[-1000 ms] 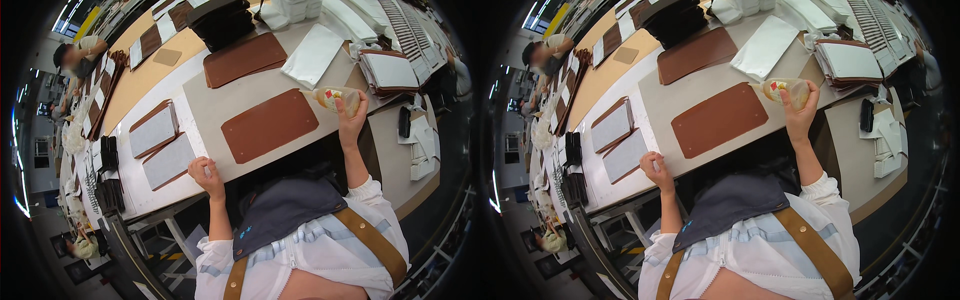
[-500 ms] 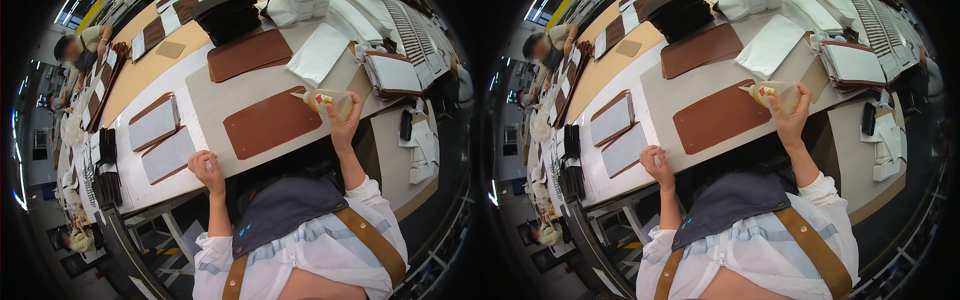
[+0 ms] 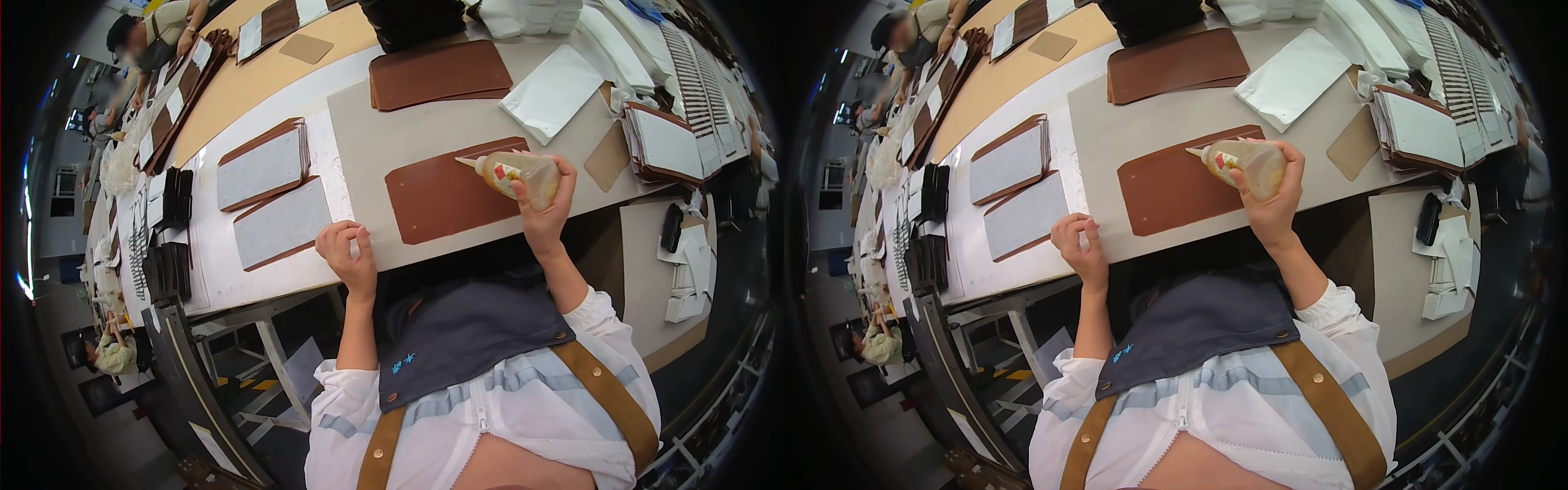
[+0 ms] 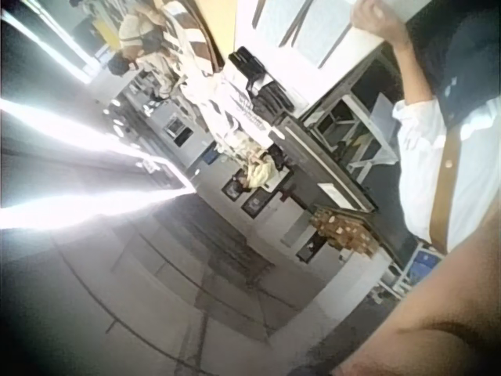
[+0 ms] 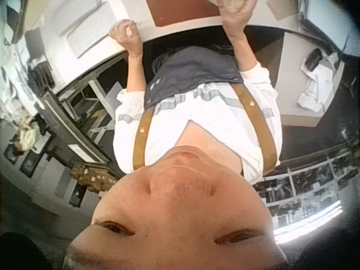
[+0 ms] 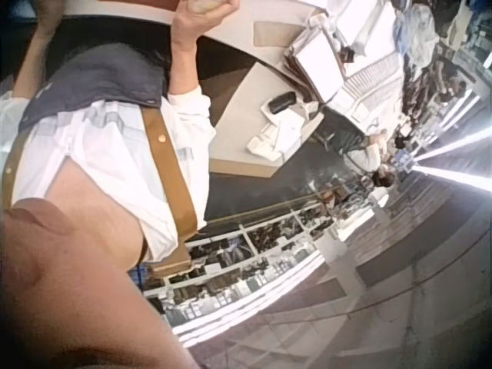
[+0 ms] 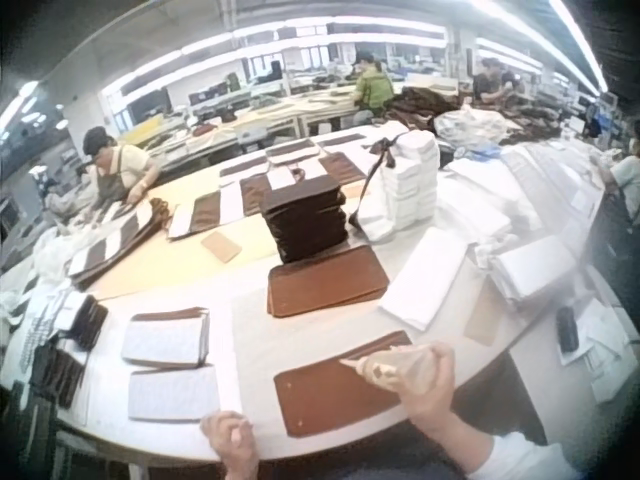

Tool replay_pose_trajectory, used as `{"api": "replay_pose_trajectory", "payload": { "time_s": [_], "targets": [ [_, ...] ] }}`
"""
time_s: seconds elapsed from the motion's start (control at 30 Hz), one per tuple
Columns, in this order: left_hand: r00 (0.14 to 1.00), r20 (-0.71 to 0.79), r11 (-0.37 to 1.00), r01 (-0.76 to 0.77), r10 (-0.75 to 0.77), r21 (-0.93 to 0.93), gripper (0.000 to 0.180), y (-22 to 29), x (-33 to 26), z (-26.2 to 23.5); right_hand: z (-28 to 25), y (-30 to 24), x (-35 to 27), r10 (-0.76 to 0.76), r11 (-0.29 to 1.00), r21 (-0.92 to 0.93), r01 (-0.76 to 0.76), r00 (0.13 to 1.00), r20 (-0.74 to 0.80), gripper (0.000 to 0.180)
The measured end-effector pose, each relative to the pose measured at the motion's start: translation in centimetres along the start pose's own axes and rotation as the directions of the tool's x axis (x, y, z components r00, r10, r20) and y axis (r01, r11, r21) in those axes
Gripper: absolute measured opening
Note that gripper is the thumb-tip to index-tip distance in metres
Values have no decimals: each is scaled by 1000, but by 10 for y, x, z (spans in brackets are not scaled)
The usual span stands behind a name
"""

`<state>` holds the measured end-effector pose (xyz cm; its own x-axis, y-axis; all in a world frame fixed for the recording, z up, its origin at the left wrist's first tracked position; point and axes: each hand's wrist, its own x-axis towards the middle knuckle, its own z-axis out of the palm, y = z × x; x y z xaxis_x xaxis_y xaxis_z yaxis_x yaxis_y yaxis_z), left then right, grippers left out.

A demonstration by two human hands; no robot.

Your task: The person applies glue from a squeeze bottle onto rectangular brown sheets and then places white rectangular sheets on top. They press the layers together to adhere them and stack the finished units on the table. The process is repeated for multiple units in a continuous assembly line.

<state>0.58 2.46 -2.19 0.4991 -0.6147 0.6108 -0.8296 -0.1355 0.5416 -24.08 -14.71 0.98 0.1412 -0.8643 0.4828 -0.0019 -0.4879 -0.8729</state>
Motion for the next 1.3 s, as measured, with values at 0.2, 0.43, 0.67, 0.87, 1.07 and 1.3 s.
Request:
{"api": "replay_pose_trajectory", "payload": {
  "time_s": [0.2,0.43,0.67,0.87,1.07,1.3],
  "targets": [
    [1000,-16,1000,4,-4,-3,19,-1,-1,-1,24,-1,-3,-70,997,21,68,991,112,59],
    [999,-39,1000,-7,6,-12,16,-2,-2,-1,56,-5,-7,-122,989,105,102,971,204,62],
    [998,-63,999,-1,-1,-40,17,-1,1,-1,79,-11,0,-146,986,120,114,941,306,63],
    [998,-70,999,2,-5,-34,15,-2,0,-3,69,-10,53,99,982,102,-159,892,442,61],
    [996,-86,1000,4,-6,-23,14,-1,0,-3,73,-2,74,121,973,104,-204,843,524,60],
    [996,-93,1000,1,-2,-4,15,-1,0,-3,76,0,76,123,976,77,-203,810,574,59]
  ]
}}
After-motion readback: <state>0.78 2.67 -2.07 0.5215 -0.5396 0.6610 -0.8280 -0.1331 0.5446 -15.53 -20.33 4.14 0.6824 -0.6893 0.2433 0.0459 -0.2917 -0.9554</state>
